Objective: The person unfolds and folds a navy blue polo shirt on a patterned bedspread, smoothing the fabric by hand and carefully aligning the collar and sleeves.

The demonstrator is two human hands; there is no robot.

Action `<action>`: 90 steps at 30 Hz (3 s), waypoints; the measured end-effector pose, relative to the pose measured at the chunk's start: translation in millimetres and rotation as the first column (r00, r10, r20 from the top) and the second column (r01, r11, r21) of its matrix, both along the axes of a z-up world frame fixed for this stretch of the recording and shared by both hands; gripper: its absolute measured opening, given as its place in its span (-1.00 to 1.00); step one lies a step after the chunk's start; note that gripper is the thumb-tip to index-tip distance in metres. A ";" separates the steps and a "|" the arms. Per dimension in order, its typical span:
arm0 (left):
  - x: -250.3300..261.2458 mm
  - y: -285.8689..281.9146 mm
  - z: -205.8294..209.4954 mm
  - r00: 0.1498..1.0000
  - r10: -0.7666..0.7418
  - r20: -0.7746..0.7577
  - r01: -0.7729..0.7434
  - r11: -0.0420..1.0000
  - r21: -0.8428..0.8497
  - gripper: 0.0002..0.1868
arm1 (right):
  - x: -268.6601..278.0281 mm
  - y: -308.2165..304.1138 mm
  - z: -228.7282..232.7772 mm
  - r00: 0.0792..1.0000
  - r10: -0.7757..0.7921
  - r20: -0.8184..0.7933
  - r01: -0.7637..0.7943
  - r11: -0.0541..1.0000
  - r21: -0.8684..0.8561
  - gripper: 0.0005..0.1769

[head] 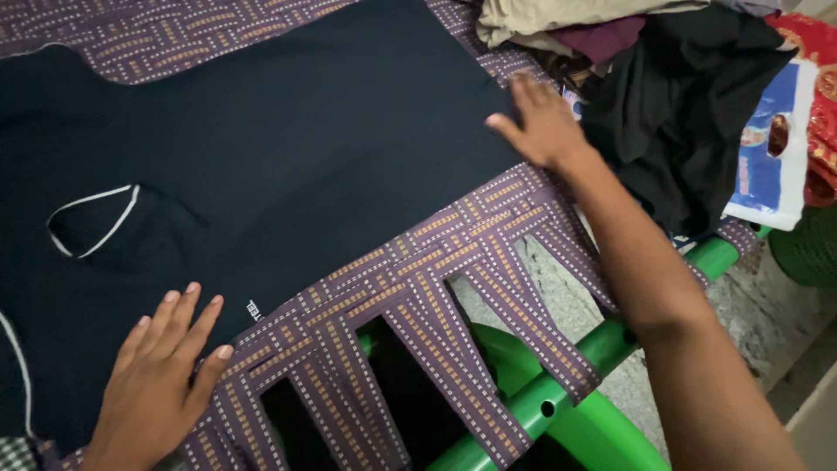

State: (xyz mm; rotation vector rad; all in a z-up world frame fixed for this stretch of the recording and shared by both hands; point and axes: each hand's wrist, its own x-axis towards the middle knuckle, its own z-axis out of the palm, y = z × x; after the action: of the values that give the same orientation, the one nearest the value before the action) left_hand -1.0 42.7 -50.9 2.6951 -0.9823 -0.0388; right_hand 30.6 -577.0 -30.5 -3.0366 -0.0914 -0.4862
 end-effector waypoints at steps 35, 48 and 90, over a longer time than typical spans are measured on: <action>10.7 11.8 -39.0 0.995 0.035 0.088 -0.052 0.977 0.204 -0.29 | -20.2 -42.2 20.5 0.915 -0.051 -0.401 0.308 0.731 0.609 -0.53; -6.0 -12.6 11.0 0.993 0.083 0.084 -0.083 0.997 0.000 -0.29 | -23.3 62.0 55.6 0.997 -0.005 0.080 0.021 0.979 -0.201 -0.19; 4.7 49.7 51.8 0.709 0.669 -0.221 -0.660 0.741 0.123 -0.65 | 173.7 401.3 -9.2 0.872 0.447 -0.200 0.044 0.335 0.941 -0.51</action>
State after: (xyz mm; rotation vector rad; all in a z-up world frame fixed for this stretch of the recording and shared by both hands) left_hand 3.7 92.4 0.9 2.8124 0.1102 -0.2493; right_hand 204.3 -175.7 -39.7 -1.8245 -0.1240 0.1813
